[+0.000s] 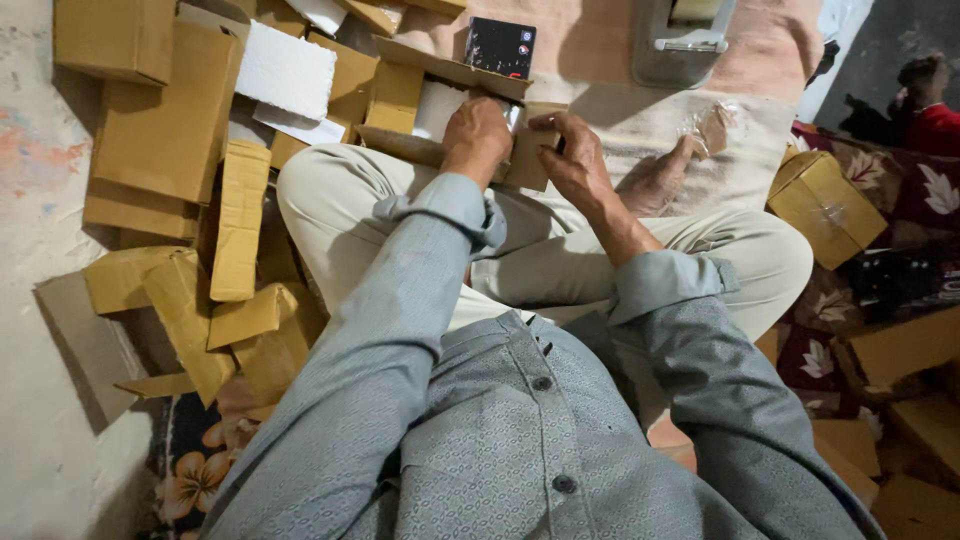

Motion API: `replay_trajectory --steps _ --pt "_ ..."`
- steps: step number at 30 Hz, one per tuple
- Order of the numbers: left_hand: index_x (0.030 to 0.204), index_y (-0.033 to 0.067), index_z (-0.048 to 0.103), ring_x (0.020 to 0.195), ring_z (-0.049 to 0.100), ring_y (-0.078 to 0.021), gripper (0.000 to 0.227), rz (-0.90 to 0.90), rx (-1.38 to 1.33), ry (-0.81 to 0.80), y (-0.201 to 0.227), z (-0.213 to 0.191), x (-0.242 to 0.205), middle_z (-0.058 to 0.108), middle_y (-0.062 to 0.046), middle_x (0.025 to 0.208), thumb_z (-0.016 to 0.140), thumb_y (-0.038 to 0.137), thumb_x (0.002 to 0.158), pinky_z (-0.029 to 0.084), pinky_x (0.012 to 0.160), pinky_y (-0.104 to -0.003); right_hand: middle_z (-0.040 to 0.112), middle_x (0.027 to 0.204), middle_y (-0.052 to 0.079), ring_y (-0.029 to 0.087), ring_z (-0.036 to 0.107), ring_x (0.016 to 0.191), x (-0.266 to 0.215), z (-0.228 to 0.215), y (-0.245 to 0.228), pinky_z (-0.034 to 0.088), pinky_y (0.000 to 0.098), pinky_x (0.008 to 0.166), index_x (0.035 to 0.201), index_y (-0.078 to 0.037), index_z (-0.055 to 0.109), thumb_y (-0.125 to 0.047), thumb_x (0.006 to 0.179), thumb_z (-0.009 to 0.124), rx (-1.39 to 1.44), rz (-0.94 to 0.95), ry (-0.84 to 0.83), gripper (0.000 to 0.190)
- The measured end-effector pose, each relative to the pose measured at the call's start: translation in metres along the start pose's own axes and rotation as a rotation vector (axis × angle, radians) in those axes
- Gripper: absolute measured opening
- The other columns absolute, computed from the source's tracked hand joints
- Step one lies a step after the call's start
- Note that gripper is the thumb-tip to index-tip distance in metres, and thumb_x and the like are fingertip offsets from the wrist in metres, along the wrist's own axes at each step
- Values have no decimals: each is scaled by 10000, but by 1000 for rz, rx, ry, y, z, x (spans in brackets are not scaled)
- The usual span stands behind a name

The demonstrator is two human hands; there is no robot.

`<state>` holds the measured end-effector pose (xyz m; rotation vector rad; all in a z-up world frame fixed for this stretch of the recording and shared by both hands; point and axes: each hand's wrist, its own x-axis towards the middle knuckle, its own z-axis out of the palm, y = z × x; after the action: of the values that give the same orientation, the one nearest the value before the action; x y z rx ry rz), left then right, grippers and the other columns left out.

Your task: The person packs smartwatch boxes into cardboard shipping boxes. They place foam padding inside the boxes, insert the product, close the flaps, and seal the boxes with packing tape using a handheld dispenser.

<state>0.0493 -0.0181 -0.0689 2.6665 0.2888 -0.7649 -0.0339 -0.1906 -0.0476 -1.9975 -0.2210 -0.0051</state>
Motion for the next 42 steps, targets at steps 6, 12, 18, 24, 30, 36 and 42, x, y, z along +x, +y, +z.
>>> replay_trajectory --steps 6,12,18,24,30,36,42 --pt "1037 73 817 1135 710 -343 213 245 110 152 -6 18 25 740 -192 1201 635 165 973 568 976 -417 684 1127 164 247 652 1037 -5 -3 0 530 337 916 1386 -9 536 -52 839 603 258 62 -19 553" --pt "1075 36 760 1110 692 -353 525 233 425 -196 -19 -37 11 696 -176 1205 927 375 711 554 946 -420 658 1306 191 289 695 1130 -7 -10 6 607 372 953 1369 -50 594 -15 838 549 121 181 118 533" --pt "1254 67 634 1203 600 -346 684 527 58 -36 4 -20 -30 661 -171 1259 912 268 662 450 965 -521 629 1149 260 443 599 1059 -20 -65 26 479 577 901 1299 19 631 5 824 635 -547 219 345 475" --pt "1090 24 685 1268 590 -416 129 881 247 375 11 30 -50 599 -247 1358 705 56 967 501 1074 -510 524 1135 147 315 495 1100 -11 -47 28 421 528 940 982 -60 664 -61 910 699 -1303 16 593 80" --pt "1229 48 633 1388 407 -430 335 550 436 321 13 13 -54 432 -233 1445 719 62 906 472 1043 -614 536 1125 120 325 512 1066 -10 -45 -7 444 503 939 1002 -49 659 -100 901 763 -1026 18 464 154" --pt "1312 127 580 1413 333 -527 718 448 127 336 3 -7 -56 318 -222 1510 902 151 671 458 1055 -584 546 1076 152 340 516 1027 16 -50 -13 444 493 851 1034 -26 623 -267 901 801 -1075 -137 416 328" --pt "1444 177 477 1362 377 -538 764 543 153 412 -14 3 -52 273 -253 1554 778 39 756 441 1088 -572 564 1111 146 332 546 1095 18 -51 -10 463 474 981 1068 -57 640 -61 914 701 -1165 -79 449 166"
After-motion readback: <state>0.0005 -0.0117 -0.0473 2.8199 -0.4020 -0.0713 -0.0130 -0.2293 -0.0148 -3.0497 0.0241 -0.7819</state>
